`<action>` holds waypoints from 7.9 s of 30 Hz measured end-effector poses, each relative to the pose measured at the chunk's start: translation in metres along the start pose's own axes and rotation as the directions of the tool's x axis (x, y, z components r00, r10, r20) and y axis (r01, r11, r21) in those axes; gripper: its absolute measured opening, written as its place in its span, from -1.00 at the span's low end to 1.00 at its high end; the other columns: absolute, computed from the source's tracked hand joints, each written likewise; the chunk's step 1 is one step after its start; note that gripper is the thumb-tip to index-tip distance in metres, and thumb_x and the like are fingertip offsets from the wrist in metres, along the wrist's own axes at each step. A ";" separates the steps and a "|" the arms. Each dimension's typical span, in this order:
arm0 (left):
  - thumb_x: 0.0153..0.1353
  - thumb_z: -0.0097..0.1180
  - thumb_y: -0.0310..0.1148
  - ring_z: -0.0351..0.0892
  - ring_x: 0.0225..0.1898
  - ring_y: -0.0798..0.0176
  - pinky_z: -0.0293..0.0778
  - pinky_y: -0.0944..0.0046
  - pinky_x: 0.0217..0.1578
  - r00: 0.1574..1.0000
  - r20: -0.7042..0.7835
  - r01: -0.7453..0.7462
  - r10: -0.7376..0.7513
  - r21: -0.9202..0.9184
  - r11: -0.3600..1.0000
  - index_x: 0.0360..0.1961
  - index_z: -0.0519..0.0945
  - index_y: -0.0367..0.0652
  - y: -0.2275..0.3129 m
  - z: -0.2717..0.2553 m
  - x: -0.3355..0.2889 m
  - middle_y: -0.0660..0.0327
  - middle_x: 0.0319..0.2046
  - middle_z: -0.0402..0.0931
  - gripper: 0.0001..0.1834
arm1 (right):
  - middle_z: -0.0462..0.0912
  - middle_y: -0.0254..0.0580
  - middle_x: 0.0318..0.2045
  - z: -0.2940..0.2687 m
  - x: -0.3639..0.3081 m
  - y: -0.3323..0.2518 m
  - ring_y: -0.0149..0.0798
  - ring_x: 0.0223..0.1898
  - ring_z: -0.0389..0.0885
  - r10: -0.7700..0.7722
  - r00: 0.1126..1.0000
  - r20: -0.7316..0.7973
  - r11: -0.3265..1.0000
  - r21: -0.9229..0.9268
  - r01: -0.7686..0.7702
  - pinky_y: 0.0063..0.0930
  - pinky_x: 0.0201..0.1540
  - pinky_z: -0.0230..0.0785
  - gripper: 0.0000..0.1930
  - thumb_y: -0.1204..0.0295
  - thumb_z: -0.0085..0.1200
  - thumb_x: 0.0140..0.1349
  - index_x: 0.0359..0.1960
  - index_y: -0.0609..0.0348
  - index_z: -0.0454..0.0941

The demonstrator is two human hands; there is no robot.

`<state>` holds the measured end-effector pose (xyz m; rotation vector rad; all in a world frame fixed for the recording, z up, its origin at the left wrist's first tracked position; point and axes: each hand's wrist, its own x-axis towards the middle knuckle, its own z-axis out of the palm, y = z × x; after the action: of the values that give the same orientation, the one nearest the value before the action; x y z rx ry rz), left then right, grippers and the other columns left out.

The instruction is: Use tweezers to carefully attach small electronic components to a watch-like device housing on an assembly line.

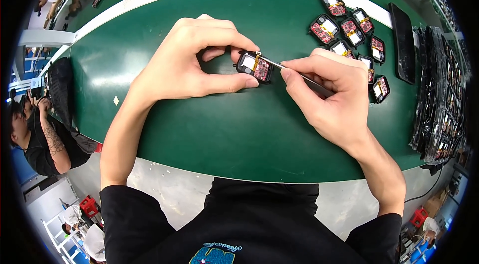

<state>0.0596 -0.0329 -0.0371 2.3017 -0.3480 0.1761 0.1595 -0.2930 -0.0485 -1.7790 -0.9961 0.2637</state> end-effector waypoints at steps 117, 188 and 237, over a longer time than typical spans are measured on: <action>-0.09 0.69 -0.33 0.34 -0.50 0.36 0.33 0.26 -0.12 0.998 0.069 0.008 -0.005 -0.041 0.999 -0.06 0.88 -0.14 0.002 -0.007 0.001 0.33 -0.42 0.67 -0.52 | 0.53 -0.32 -0.61 0.001 0.000 0.006 -0.42 -0.68 0.40 -0.284 0.959 -0.011 0.949 -0.146 0.279 -0.42 -0.60 0.14 -0.83 0.69 0.45 0.14 -0.21 0.30 0.85; 0.28 0.55 -0.08 0.41 0.54 -0.12 0.33 -0.10 0.53 0.956 -0.271 0.011 0.109 0.405 0.914 0.39 0.68 -0.15 -0.013 0.030 0.141 0.02 0.47 0.53 -0.29 | 0.58 -0.44 -0.56 -0.086 0.044 0.015 -0.60 -0.53 0.37 -0.213 0.794 -0.570 0.972 -0.042 0.230 -0.57 -0.48 0.14 -0.89 0.61 0.43 0.37 -0.12 0.32 0.89; 0.10 0.71 -0.26 0.63 -0.18 0.30 0.23 0.20 -0.01 1.000 0.006 0.026 -0.026 0.022 0.999 0.19 0.84 -0.03 0.000 0.001 -0.002 0.35 -0.24 0.72 -0.41 | 0.58 -0.30 -0.63 -0.001 0.007 0.004 -0.48 -0.66 0.40 -0.010 0.998 -0.061 0.999 -0.049 0.007 -0.45 -0.57 0.11 -0.95 0.62 0.42 0.21 -0.29 0.31 0.84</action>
<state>0.0581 -0.0335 -0.0385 2.3282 -0.3209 0.1599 0.1662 -0.2892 -0.0498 -1.8162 -0.9735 0.1792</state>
